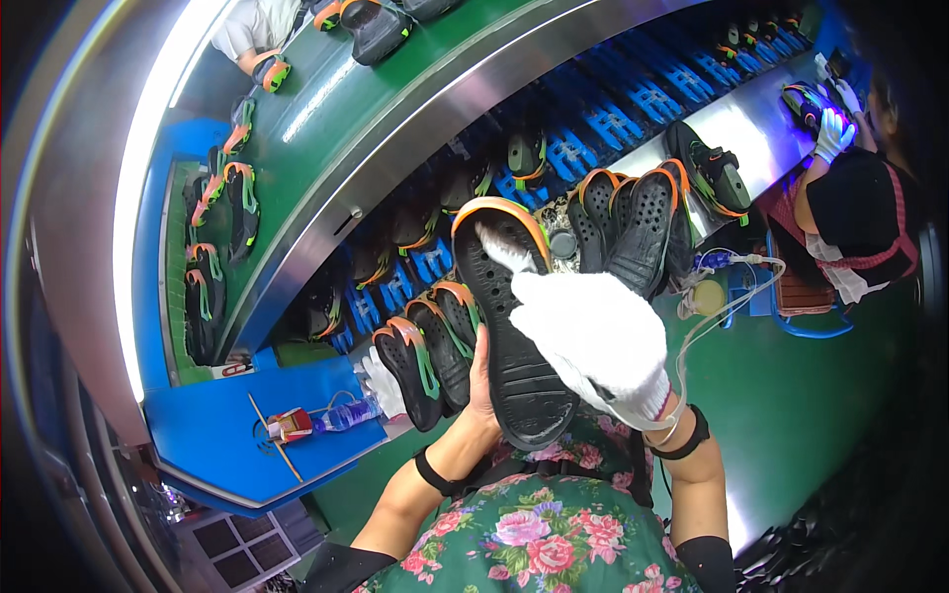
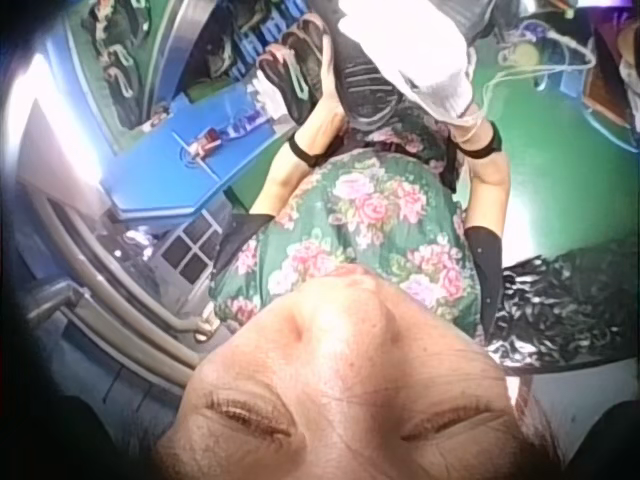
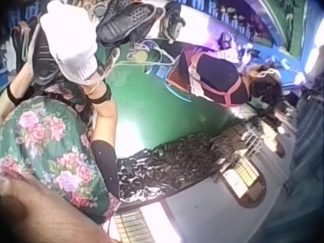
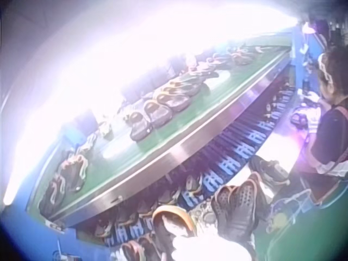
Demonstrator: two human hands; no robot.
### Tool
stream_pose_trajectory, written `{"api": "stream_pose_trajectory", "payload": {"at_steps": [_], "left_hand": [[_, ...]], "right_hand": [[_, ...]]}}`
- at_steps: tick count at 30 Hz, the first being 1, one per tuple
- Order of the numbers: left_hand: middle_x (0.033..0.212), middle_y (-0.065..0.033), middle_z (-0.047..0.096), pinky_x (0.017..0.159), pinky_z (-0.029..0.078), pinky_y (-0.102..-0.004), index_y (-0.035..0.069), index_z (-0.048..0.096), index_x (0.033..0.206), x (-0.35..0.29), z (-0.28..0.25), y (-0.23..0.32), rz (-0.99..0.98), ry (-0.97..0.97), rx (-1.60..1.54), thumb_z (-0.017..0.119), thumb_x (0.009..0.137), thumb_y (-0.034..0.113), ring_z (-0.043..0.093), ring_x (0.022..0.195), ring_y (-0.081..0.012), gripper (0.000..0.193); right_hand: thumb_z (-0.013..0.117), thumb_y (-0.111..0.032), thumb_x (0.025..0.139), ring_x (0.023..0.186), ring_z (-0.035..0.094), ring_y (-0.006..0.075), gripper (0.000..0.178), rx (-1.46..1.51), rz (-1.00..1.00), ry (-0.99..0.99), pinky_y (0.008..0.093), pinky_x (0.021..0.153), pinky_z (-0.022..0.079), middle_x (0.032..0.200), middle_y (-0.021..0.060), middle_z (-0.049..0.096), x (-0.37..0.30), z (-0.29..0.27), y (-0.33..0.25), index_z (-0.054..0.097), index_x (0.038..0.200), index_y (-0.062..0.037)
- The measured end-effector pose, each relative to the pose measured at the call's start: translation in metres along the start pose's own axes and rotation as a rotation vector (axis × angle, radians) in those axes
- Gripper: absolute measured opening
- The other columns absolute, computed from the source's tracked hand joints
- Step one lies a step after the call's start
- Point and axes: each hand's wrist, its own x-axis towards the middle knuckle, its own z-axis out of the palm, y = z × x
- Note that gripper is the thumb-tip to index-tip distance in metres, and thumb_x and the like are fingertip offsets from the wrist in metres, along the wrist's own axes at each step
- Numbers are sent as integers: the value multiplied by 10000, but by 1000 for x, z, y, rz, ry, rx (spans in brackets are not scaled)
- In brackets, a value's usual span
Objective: Apply adhesive to the soles of shoes using a specialized applicator tool.
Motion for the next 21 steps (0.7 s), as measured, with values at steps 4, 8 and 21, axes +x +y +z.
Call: {"api": "stream_pose_trajectory", "payload": {"at_steps": [4, 8, 21], "left_hand": [[1573, -168, 469, 1192, 382, -582, 115, 390, 1579, 2, -23, -7, -54, -196, -349, 468, 1017, 652, 514, 1401, -370, 782], [1559, -179, 486, 1194, 375, -583, 108, 394, 1579, 0, -22, -6, -43, -244, -410, 451, 1011, 676, 522, 1393, -376, 805], [1580, -180, 452, 1191, 381, -569, 83, 348, 1597, 15, -3, 10, -16, -235, -334, 370, 971, 789, 482, 1422, -384, 944]], "right_hand": [[703, -34, 858, 1148, 690, 291, 375, 41, 0, -32, 397, 956, 543, 1270, 124, 723, -5, 14, -7, 746, 1229, -68], [711, -38, 863, 1107, 704, 279, 378, 201, -44, -34, 399, 925, 562, 1287, 122, 717, -11, 20, 6, 739, 1239, -60], [730, -65, 833, 1030, 722, 299, 356, 128, 12, 136, 391, 881, 581, 1171, 129, 747, -19, 18, 7, 756, 1188, -81]]}}
